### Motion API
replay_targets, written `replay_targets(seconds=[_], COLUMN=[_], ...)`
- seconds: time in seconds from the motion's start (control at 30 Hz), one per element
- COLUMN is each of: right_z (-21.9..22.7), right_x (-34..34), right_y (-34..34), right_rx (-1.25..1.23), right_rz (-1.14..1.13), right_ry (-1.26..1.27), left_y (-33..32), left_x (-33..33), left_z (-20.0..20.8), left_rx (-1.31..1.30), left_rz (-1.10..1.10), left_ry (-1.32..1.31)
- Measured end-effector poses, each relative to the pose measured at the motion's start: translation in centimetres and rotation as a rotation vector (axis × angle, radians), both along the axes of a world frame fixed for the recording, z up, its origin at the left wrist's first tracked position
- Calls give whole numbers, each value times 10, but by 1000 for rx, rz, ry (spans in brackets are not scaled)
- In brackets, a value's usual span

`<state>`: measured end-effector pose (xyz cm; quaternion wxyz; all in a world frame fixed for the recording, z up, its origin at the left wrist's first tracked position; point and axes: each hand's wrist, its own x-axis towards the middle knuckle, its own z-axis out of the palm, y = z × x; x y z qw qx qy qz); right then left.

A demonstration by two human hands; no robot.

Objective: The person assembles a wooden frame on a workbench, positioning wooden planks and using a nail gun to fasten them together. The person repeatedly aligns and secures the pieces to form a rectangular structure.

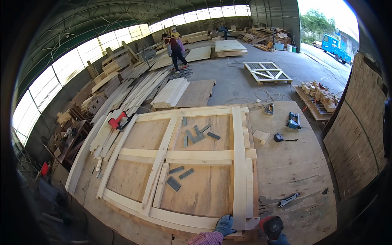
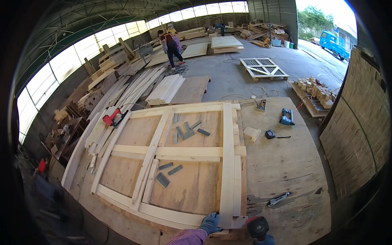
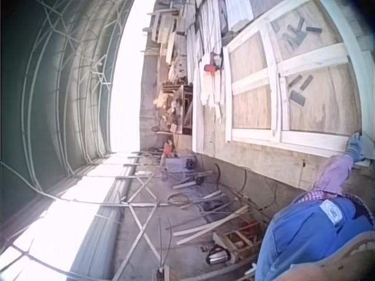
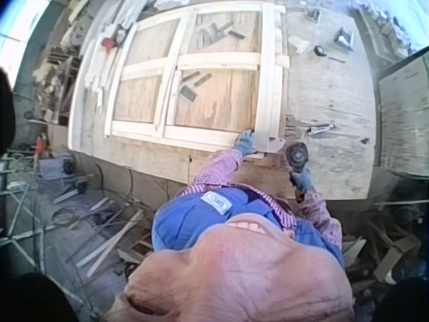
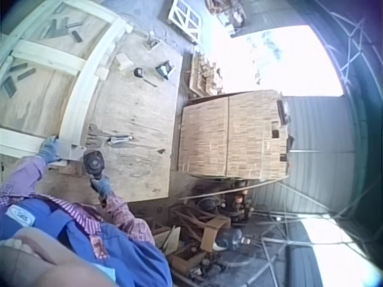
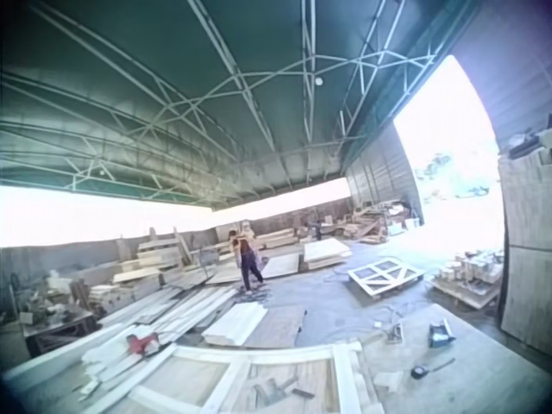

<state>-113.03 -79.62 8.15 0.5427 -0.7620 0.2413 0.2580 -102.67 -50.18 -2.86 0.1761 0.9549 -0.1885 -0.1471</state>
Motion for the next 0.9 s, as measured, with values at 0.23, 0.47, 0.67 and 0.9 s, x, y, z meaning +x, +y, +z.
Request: replay_targets(seconds=[0.23,0.47,0.67,0.9], right_z=[-9,-4,-12,-14], right_x=[-3,-1,-1,-2], right_y=[-4,-3,-5,-3], right_rx=[-14,-43,-16,-33], right_rz=[33,53,46,52], right_ry=[4,-1,10,-15], left_y=[-1,-1,-1,4], left_x=[0,1,1,0], left_z=[8,7,9,8], left_rx=[23,28,46,84], left_rz=[1,-6,-10,-19], left_ry=[22,19,36,91])
